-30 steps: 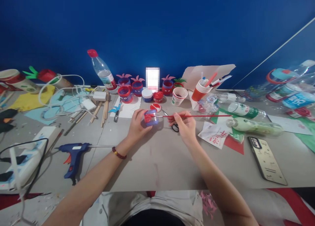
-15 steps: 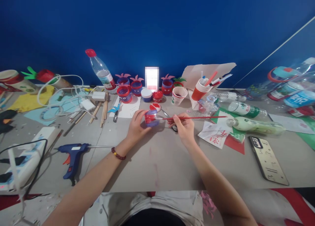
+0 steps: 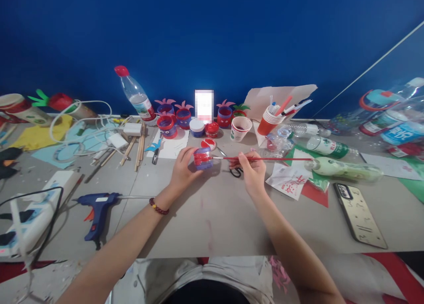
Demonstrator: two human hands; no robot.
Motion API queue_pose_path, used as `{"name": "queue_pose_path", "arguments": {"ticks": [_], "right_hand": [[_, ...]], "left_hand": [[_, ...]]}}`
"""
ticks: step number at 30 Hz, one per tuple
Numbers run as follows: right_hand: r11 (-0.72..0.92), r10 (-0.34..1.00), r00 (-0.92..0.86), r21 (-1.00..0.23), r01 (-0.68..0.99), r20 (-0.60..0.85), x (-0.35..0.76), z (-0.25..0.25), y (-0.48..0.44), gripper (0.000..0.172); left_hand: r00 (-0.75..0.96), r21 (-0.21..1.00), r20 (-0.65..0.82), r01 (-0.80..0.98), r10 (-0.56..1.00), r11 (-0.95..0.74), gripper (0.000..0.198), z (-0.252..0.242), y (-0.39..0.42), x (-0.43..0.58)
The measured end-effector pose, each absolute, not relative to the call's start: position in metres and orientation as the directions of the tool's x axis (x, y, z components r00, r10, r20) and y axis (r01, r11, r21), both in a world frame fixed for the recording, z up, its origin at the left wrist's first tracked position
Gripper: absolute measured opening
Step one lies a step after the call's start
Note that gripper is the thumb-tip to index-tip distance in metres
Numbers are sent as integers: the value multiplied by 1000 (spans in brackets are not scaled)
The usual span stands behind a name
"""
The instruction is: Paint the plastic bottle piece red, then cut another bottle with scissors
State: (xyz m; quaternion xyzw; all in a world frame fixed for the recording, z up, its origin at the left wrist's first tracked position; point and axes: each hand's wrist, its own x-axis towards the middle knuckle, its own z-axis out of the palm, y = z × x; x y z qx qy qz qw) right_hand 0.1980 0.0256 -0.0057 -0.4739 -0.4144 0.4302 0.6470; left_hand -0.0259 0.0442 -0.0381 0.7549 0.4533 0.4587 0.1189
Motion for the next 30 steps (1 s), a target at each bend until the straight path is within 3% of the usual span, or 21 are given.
{"name": "queue_pose_path", "arguments": {"ticks": [7,18,30], "right_hand": [[172,961,236,-979,-107,143,184,1,17,35],[218,930,310,-975,-37,197,193,7,25,37],[186,959,243,-970,-157,145,189,-6,18,32]], "left_hand": [[215,549,589,600,779,-581,60,-41,44,-23],[195,563,578,608,793,-560,65,-39,43,-27],[181,495,631,655,754,-571,66,-42,45,-26]]}}
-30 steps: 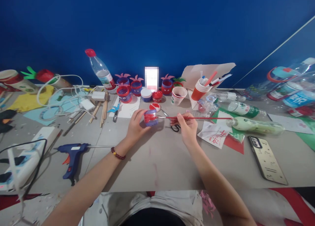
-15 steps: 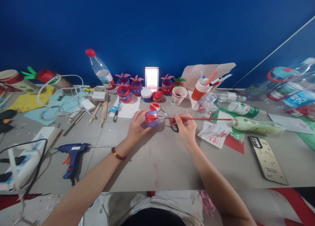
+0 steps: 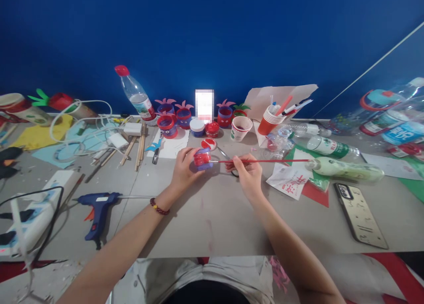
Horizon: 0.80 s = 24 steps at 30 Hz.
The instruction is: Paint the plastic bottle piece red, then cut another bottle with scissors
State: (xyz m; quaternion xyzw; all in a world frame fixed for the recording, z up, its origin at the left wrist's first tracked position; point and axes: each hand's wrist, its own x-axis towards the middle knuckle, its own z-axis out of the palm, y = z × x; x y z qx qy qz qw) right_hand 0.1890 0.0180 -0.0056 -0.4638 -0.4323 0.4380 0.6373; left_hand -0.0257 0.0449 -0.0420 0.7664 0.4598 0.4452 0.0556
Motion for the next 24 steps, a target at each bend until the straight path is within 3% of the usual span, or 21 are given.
{"name": "queue_pose_path", "arguments": {"ticks": [15,24], "right_hand": [[225,932,298,-974,-38,204,190,6,22,39],[205,954,252,-967,-151,163,192,-8,19,29]], "left_hand": [[164,516,638,634,753,-575,65,-41,45,-27],[166,513,610,662,775,-546,64,-40,44,-25]]}}
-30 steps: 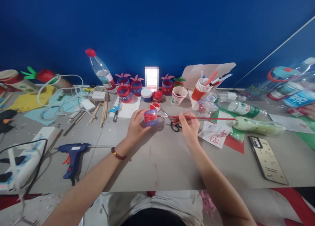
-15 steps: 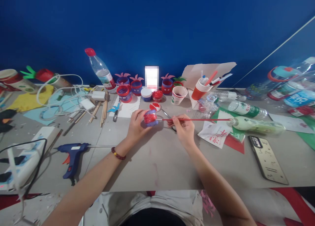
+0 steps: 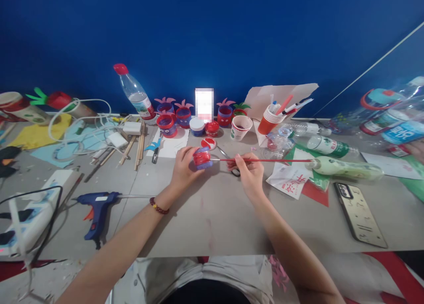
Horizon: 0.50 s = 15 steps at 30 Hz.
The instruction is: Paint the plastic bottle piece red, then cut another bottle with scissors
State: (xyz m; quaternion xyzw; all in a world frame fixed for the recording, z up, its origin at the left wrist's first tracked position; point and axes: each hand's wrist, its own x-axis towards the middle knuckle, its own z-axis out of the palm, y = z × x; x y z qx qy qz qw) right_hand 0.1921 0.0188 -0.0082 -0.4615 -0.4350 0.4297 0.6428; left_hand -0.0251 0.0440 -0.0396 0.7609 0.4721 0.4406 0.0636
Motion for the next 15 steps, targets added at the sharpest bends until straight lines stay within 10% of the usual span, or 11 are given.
{"name": "queue_pose_path", "arguments": {"ticks": [15], "right_hand": [[222,949,230,-975,-8,214,182,4,12,35]], "left_hand": [[171,520,591,667,789,-534,64,-42,44,-24]]}}
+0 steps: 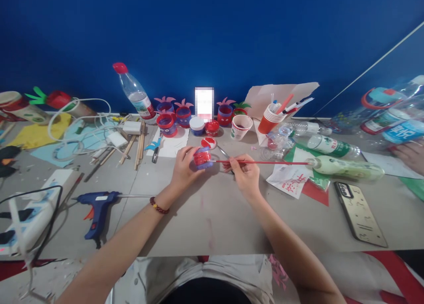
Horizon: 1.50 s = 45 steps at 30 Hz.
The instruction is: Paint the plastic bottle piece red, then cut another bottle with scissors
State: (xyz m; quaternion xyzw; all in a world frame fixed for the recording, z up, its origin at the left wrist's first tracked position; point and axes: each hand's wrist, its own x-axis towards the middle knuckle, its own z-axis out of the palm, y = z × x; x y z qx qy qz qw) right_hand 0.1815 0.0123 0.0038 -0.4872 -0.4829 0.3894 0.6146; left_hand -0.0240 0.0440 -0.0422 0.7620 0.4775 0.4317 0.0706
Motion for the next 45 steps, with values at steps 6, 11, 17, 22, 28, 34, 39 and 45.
{"name": "queue_pose_path", "arguments": {"ticks": [6,11,17,22,28,34,39,45], "right_hand": [[250,932,271,-968,-2,240,186,6,17,32],[257,918,314,-966,-12,240,194,4,23,37],[201,946,282,-972,-124,160,196,-5,22,33],[184,957,248,-976,-120,150,186,-2,17,36],[217,942,276,-974,-69,190,187,2,20,35],[214,931,311,-975,-51,188,197,-1,26,36],[233,922,337,-968,-90,190,198,-4,25,34],[210,943,284,-972,-106,173,191,-7,18,30]], "left_hand": [[148,535,612,645,777,-545,64,-43,45,-25],[130,550,615,636,778,-541,66,-42,45,-26],[183,507,619,650,764,-566,64,-39,43,-25],[230,449,647,656,727,-607,62,-39,43,-22],[234,448,657,643,716,-621,62,-40,43,-23],[219,474,640,642,737,-602,66,-38,42,-26],[171,505,636,645,752,-573,70,-39,43,-23],[221,438,661,663,717,-608,63,-40,44,-20]]}}
